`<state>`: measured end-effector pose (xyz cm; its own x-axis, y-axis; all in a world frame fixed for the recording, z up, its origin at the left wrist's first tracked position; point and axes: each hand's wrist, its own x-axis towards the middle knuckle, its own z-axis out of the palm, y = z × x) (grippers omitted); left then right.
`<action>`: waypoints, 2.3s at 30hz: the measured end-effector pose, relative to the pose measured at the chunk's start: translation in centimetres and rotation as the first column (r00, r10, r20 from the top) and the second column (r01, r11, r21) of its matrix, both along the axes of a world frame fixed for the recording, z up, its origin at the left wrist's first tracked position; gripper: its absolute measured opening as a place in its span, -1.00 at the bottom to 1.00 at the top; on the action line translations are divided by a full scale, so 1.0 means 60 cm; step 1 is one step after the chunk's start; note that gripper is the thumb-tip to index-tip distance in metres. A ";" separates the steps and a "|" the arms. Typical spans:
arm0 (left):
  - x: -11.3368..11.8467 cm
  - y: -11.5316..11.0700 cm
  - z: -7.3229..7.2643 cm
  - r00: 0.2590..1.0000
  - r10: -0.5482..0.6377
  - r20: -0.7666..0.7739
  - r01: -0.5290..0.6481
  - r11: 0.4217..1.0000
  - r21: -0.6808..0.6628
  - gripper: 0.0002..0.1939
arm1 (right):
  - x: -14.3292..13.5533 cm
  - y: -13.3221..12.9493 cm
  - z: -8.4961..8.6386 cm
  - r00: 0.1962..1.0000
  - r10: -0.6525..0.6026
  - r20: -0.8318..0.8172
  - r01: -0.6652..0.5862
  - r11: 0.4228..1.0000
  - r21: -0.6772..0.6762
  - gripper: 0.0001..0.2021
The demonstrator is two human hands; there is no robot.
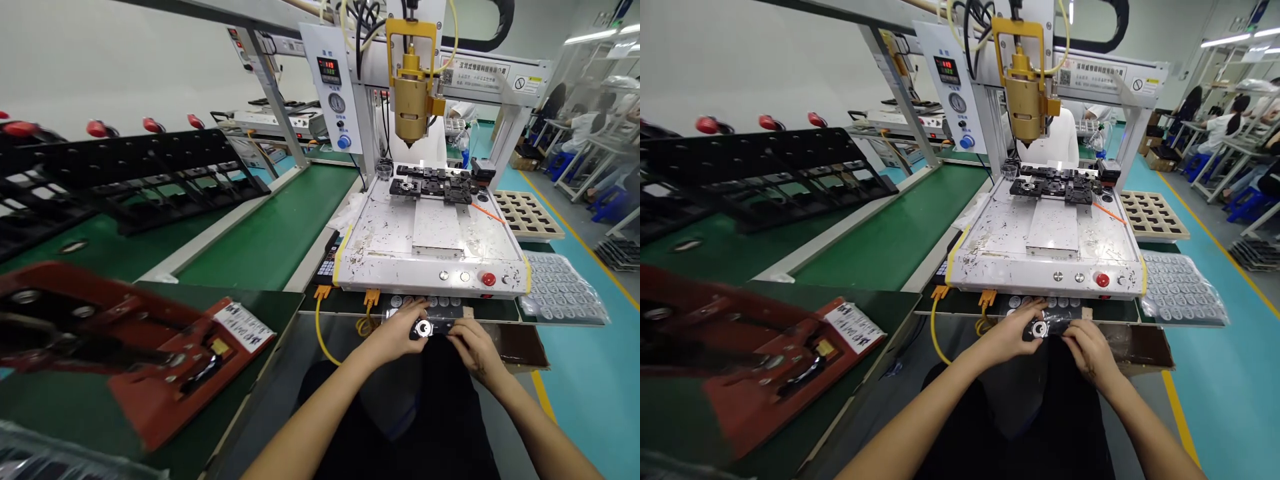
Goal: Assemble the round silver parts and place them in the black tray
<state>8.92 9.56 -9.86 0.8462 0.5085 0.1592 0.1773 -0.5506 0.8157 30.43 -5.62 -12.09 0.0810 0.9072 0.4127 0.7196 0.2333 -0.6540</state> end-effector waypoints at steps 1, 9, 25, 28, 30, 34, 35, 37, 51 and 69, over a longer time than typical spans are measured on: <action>0.005 -0.001 0.001 1.000 0.027 0.002 -0.027 0.999 0.025 -0.63 | 0.004 -0.008 0.010 0.999 -0.039 -0.036 0.039 0.999 -0.011 -0.78; -0.009 -0.050 0.048 0.981 0.162 0.106 -0.156 0.986 -0.058 -0.64 | -0.016 -0.024 0.105 0.862 -0.226 -0.454 0.118 0.960 -0.255 -0.59; -0.103 -0.147 0.111 0.788 0.584 0.195 -0.034 0.358 -0.933 -0.40 | -0.100 0.021 0.137 0.561 -0.105 -0.821 -0.323 0.886 -0.333 -0.64; -0.108 -0.156 0.113 0.772 0.597 0.218 -0.012 0.356 -0.934 -0.45 | -0.096 0.015 0.138 0.510 -0.098 -0.854 -0.405 0.849 -0.340 -0.67; -0.111 -0.160 0.113 0.774 0.591 0.230 -0.013 0.377 -0.926 -0.45 | -0.095 0.013 0.139 0.474 -0.113 -0.873 -0.445 0.825 -0.348 -0.66; -0.115 -0.164 0.114 0.787 0.565 0.249 -0.005 0.409 -0.912 -0.46 | -0.096 0.012 0.142 0.508 -0.110 -0.854 -0.469 0.797 -0.381 -0.62; -0.116 -0.164 0.113 0.790 0.560 0.252 -0.001 0.412 -0.911 -0.47 | -0.097 0.012 0.144 0.537 -0.096 -0.838 -0.464 0.796 -0.389 -0.61; -0.118 -0.166 0.113 0.793 0.553 0.256 0.004 0.415 -0.910 -0.48 | -0.099 0.013 0.150 0.617 -0.060 -0.785 -0.439 0.801 -0.407 -0.62; -0.121 -0.179 0.122 0.790 0.561 0.246 -0.068 0.479 -0.875 -0.44 | -0.146 0.019 0.175 0.853 0.156 -0.499 -0.322 0.909 -0.266 -0.73; -0.104 -0.196 0.110 0.784 0.571 0.244 -0.170 0.574 -0.801 -0.48 | -0.155 0.014 0.161 0.948 0.139 -0.286 -0.190 0.969 -0.156 -0.79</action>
<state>2.68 -2.17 -3.24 0.4816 0.8690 -0.1137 -0.2550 0.2631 0.9305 21.14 -4.77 -2.44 0.0103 0.9742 0.2254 0.4708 0.1941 -0.8606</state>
